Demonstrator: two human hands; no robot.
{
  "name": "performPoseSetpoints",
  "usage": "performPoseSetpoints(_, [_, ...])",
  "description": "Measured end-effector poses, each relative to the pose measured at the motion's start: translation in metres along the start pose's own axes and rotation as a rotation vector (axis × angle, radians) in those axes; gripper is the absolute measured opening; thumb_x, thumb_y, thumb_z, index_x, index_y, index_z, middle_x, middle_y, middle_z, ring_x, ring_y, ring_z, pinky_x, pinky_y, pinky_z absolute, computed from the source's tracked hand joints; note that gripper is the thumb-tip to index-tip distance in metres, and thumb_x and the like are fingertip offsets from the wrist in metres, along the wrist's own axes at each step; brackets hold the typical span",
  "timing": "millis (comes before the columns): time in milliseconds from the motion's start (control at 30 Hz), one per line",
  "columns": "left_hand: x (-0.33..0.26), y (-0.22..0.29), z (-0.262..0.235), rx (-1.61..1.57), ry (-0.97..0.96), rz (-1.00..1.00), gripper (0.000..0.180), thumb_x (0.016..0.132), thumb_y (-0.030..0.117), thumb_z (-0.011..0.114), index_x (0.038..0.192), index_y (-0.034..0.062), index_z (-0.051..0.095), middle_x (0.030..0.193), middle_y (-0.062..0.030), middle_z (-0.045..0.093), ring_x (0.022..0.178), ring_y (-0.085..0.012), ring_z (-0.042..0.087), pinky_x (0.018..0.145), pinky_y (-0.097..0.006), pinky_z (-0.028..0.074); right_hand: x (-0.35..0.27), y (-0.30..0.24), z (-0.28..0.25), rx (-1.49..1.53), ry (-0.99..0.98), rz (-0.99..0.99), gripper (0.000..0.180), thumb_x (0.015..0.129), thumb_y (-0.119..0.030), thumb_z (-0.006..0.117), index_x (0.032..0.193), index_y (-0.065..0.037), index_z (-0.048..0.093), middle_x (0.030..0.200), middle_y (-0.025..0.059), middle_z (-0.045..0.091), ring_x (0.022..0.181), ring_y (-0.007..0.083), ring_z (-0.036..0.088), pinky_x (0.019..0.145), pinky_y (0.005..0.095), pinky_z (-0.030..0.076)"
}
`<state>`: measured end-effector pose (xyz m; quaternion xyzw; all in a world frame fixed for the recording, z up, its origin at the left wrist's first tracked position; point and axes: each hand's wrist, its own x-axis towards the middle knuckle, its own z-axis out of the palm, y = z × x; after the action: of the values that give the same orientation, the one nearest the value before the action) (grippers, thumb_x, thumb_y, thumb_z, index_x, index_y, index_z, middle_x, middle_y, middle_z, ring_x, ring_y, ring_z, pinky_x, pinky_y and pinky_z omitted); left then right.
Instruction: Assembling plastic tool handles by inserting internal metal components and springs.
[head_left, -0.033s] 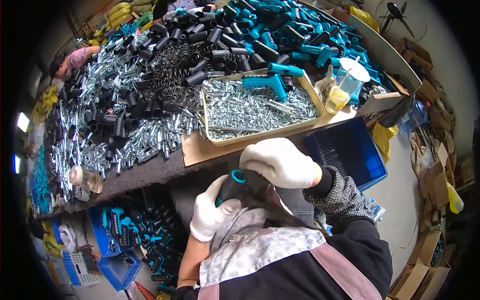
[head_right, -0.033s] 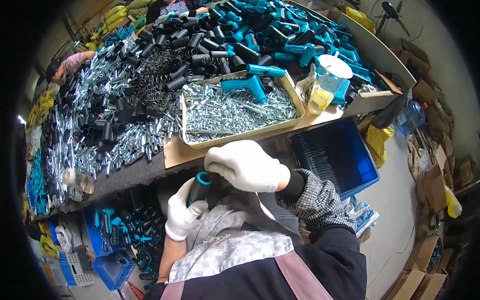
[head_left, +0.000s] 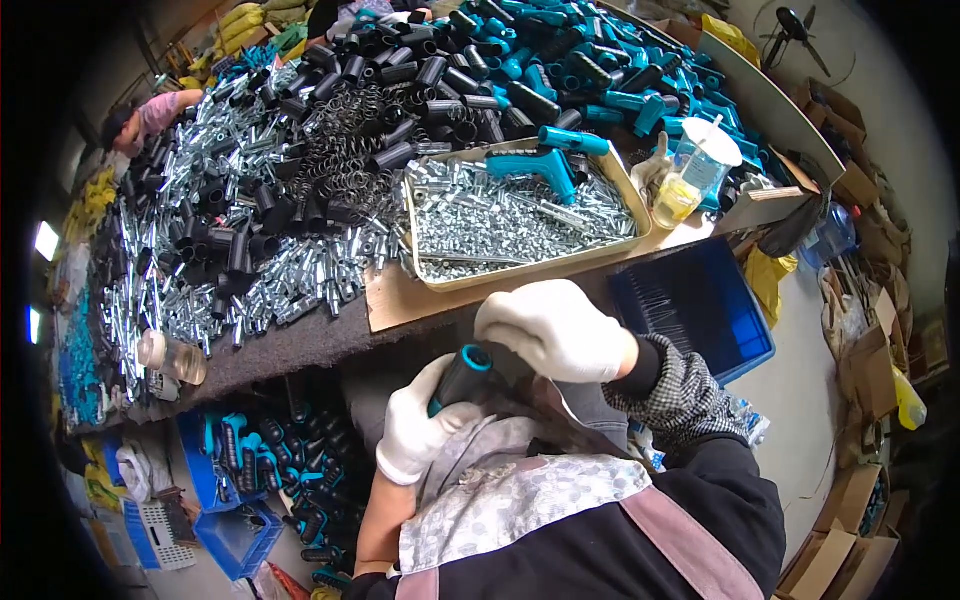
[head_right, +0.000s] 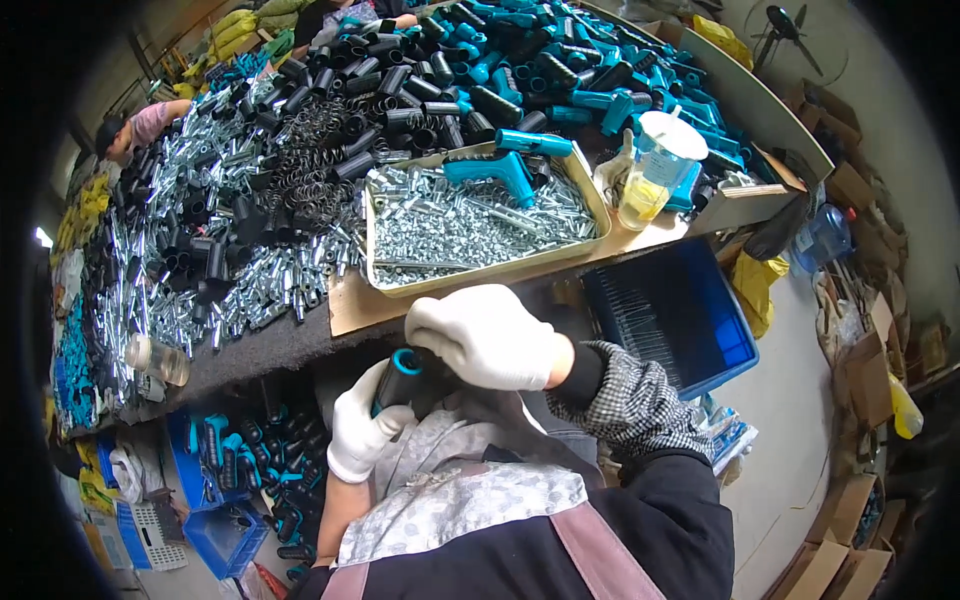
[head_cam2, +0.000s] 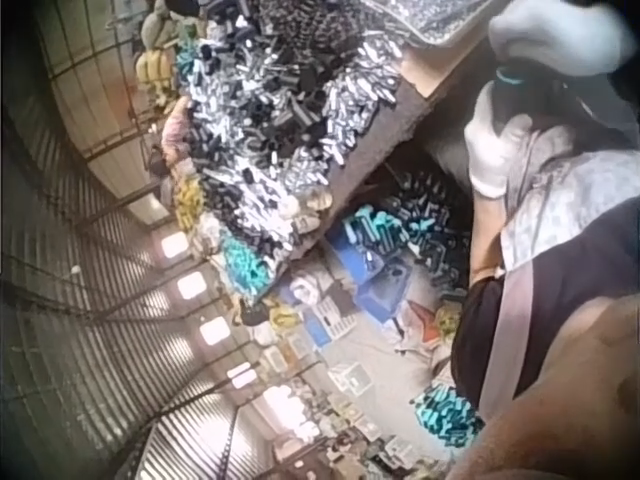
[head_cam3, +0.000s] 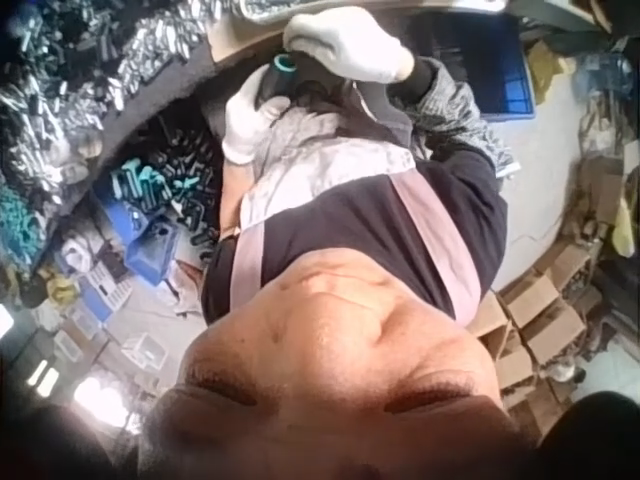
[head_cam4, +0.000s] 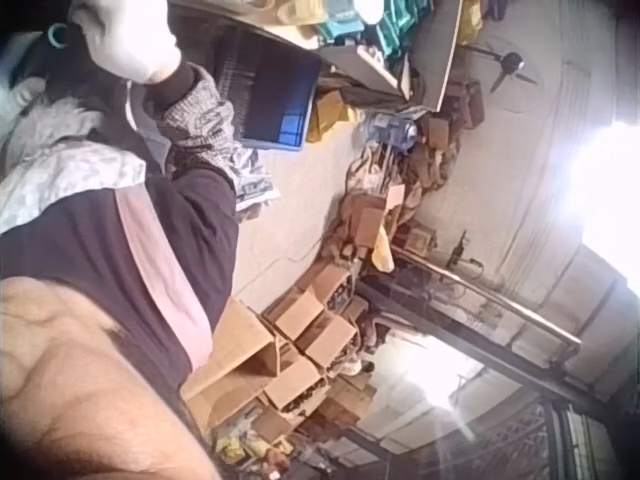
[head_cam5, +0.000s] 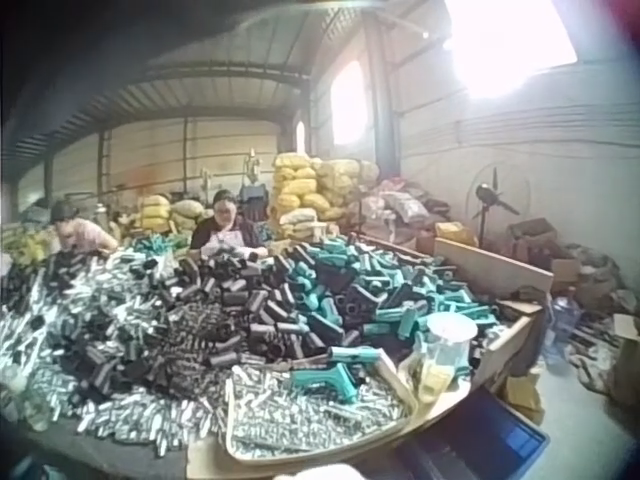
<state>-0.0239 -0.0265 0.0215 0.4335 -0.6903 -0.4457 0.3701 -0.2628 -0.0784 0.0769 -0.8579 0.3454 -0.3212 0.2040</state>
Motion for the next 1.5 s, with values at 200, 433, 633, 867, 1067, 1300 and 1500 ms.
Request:
performPoseSetpoints(200, [-0.006,0.001,-0.020,0.497,-0.093,0.162,0.059,0.075,0.020,0.084,0.125,0.0005,0.061,0.101,-0.0224,0.071,0.093,-0.0357,0.072,0.076,-0.037,0.057,0.008,-0.012,0.038,-0.235,-0.274,0.040,0.013,0.093,-0.021,0.061,0.098,-0.009,0.063,0.068,0.0137,0.063,0.063,0.0353,0.066,0.057,0.0430,0.052])
performPoseSetpoints(433, [-0.005,-0.013,-0.018,0.157,0.232,0.085,0.078,0.076,0.056,0.081,0.125,-0.0022,0.061,0.090,-0.0192,0.070,0.078,-0.0241,0.071,0.073,-0.034,0.055,0.082,0.065,-0.014,-0.198,0.035,-0.073,0.035,0.091,-0.024,0.067,0.120,-0.005,0.065,0.107,0.0172,0.068,0.099,0.0359,0.066,0.086,0.0450,0.052])
performPoseSetpoints(633, [-0.009,-0.018,-0.018,0.194,0.177,0.140,0.071,0.081,0.050,0.078,0.127,-0.0001,0.059,0.095,-0.0198,0.070,0.084,-0.0293,0.073,0.074,-0.034,0.055,0.126,0.165,-0.046,-1.241,-0.045,0.323,0.025,0.069,-0.026,0.075,0.088,-0.010,0.076,0.101,0.0118,0.066,0.100,0.0318,0.060,0.078,0.0436,0.049])
performPoseSetpoints(867, [-0.022,-0.001,-0.015,0.093,0.165,0.097,0.067,0.084,0.044,0.079,0.130,-0.0002,0.057,0.087,-0.0152,0.073,0.079,-0.0202,0.073,0.072,-0.031,0.055,0.100,0.125,-0.066,-0.793,0.449,0.091,0.036,0.071,-0.025,0.080,0.097,-0.006,0.065,0.089,0.0156,0.066,0.084,0.0351,0.066,0.073,0.0444,0.053])
performPoseSetpoints(1067, [-0.020,0.000,-0.010,0.124,0.129,0.091,0.061,0.085,0.035,0.079,0.130,0.0000,0.057,0.095,-0.0192,0.071,0.082,-0.0241,0.073,0.075,-0.033,0.055,0.028,0.036,-0.030,0.521,0.763,0.212,0.054,0.081,-0.009,0.075,0.130,0.001,0.056,0.107,0.0080,0.066,0.089,0.0166,0.064,0.083,0.0295,0.053])
performPoseSetpoints(1300, [-0.019,-0.001,0.004,0.110,0.078,0.075,0.058,0.081,0.028,0.082,0.127,0.0013,0.059,0.101,-0.0222,0.070,0.095,-0.0345,0.073,0.079,-0.036,0.056,0.004,0.006,0.031,0.870,0.877,0.277,0.062,0.084,-0.021,0.076,0.135,0.002,0.049,0.105,0.0092,0.062,0.085,0.0154,0.063,0.073,0.0292,0.054])
performPoseSetpoints(1500, [-0.027,-0.007,0.002,0.191,0.086,0.082,0.057,0.079,0.026,0.082,0.126,0.0030,0.060,0.099,-0.0215,0.070,0.093,-0.0368,0.072,0.077,-0.037,0.056,0.002,0.001,0.052,0.812,0.834,0.227,0.064,0.079,-0.003,0.072,0.139,0.003,0.048,0.115,0.0099,0.061,0.093,0.0148,0.062,0.083,0.0304,0.054])
